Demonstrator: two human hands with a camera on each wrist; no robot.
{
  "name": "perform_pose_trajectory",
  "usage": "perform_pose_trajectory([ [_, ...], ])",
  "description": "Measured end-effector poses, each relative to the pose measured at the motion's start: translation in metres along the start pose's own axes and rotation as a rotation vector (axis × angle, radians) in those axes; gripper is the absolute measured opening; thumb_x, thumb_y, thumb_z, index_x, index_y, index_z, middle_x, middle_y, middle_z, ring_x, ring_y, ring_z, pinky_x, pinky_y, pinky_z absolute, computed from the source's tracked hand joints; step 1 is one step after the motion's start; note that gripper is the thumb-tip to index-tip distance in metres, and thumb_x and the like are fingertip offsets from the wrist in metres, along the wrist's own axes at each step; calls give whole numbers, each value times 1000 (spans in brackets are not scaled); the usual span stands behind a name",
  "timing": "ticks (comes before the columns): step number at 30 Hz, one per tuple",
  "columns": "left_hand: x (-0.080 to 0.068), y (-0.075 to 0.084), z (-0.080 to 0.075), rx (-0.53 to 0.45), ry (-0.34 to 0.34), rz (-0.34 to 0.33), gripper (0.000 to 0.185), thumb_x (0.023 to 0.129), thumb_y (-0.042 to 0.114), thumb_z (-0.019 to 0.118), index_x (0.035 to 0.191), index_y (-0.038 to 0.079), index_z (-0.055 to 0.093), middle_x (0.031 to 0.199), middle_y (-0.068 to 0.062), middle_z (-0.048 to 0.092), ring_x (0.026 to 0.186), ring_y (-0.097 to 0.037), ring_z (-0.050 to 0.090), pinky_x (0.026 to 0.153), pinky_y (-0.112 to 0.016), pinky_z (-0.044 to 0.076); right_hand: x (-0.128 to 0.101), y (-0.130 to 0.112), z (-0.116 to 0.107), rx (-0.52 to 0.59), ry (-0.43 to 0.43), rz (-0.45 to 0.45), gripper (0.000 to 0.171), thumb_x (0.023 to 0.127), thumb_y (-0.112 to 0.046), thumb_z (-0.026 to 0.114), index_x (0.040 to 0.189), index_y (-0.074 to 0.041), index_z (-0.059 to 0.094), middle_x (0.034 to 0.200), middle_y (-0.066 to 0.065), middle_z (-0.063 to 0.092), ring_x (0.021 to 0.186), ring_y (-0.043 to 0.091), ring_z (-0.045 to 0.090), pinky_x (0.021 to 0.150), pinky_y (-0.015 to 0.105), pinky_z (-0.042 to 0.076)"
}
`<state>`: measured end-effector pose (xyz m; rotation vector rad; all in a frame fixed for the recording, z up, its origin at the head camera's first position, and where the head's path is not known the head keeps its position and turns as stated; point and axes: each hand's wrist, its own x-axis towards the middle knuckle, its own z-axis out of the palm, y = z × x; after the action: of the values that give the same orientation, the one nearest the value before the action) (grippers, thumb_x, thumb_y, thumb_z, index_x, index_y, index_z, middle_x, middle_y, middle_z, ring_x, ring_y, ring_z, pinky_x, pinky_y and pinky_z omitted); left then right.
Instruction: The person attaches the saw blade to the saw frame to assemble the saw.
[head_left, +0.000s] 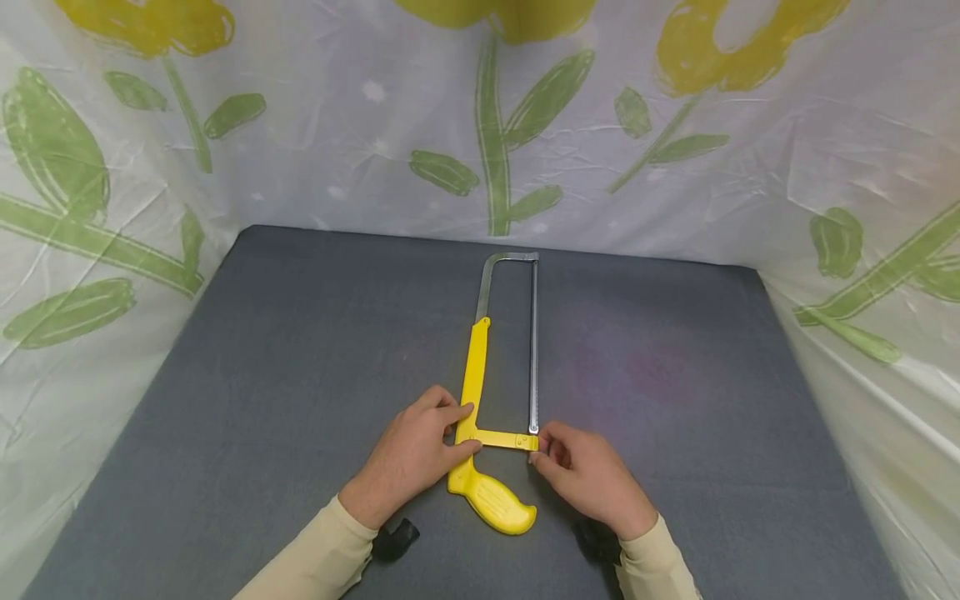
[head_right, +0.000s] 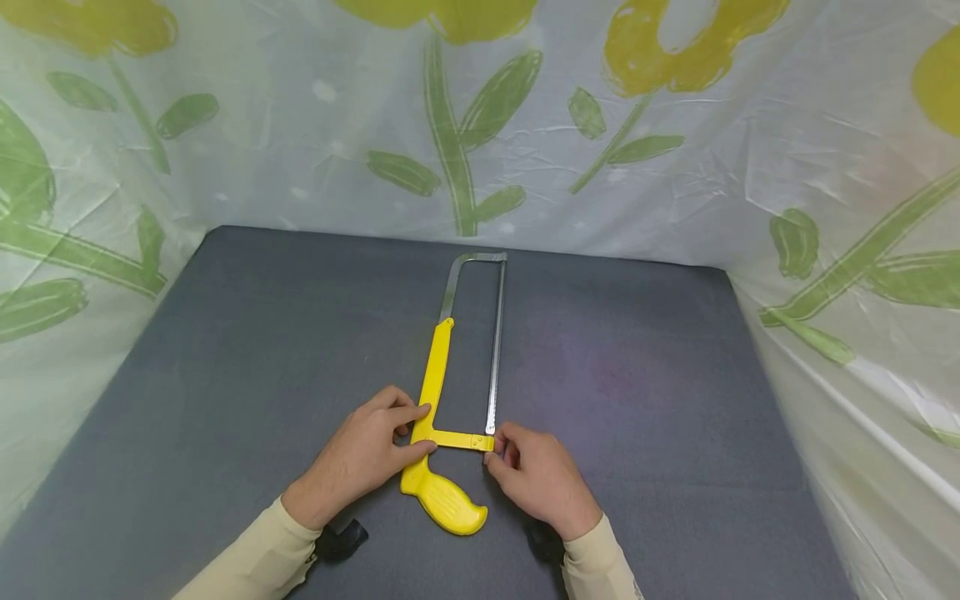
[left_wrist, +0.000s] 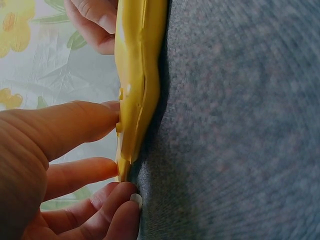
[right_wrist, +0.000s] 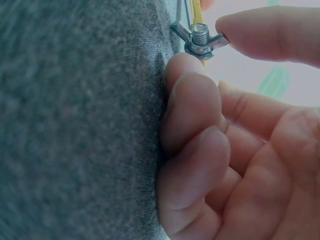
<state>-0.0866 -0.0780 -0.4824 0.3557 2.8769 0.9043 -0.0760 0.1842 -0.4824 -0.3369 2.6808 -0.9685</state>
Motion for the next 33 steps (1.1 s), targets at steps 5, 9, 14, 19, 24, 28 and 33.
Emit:
perform_pose_trajectory([
  [5,0,0,0,-4,-1,-2,59,86,35,94,137,12,76,107,6,59,80,-5,51,63,-19,44,0,-1,-1,2,-10,27,16,98,-22,77,89,-26,64,65,-12,51,54,3,41,54,23,32],
  [9,0,0,0,-8,1,1,58,86,35,94,137,13,76,107,6,59,80,-5,51,63,-20,44,0,-2,-1,22,-16,43,15,98,-22,76,89,-26,66,66,-12,52,56,3,42,56,23,33],
  [14,0,0,1,-7,4,4,57,86,32,94,137,12,77,107,5,60,79,-5,51,63,-20,44,0,-2,-2,34,-25,43,14,98,-20,76,89,-25,67,67,-12,52,56,3,42,56,23,34],
  [19,0,1,1,-10,9,8,57,86,32,94,137,12,77,107,4,61,78,-5,50,62,-20,43,-1,-2,-2,44,-35,45,13,99,-18,75,90,-24,68,67,-12,52,57,3,41,56,23,33],
  [24,1,0,1,-16,12,8,57,86,32,94,137,12,77,107,4,61,77,-5,50,62,-20,43,0,-3,-3,51,-36,47,12,99,-18,74,91,-24,68,69,-12,54,59,4,44,58,23,36],
  [28,1,-2,0,-24,12,17,56,87,32,93,136,12,77,107,5,62,77,-5,50,63,-21,44,1,-4,-3,52,-24,42,12,99,-18,74,90,-23,68,70,-11,57,61,5,48,60,24,39],
  [33,1,-2,0,-19,17,34,55,87,33,94,135,13,77,106,5,64,74,-5,50,61,-21,43,0,-4,-3,53,-23,38,12,99,-16,74,90,-22,68,70,-11,57,61,5,48,59,24,39],
])
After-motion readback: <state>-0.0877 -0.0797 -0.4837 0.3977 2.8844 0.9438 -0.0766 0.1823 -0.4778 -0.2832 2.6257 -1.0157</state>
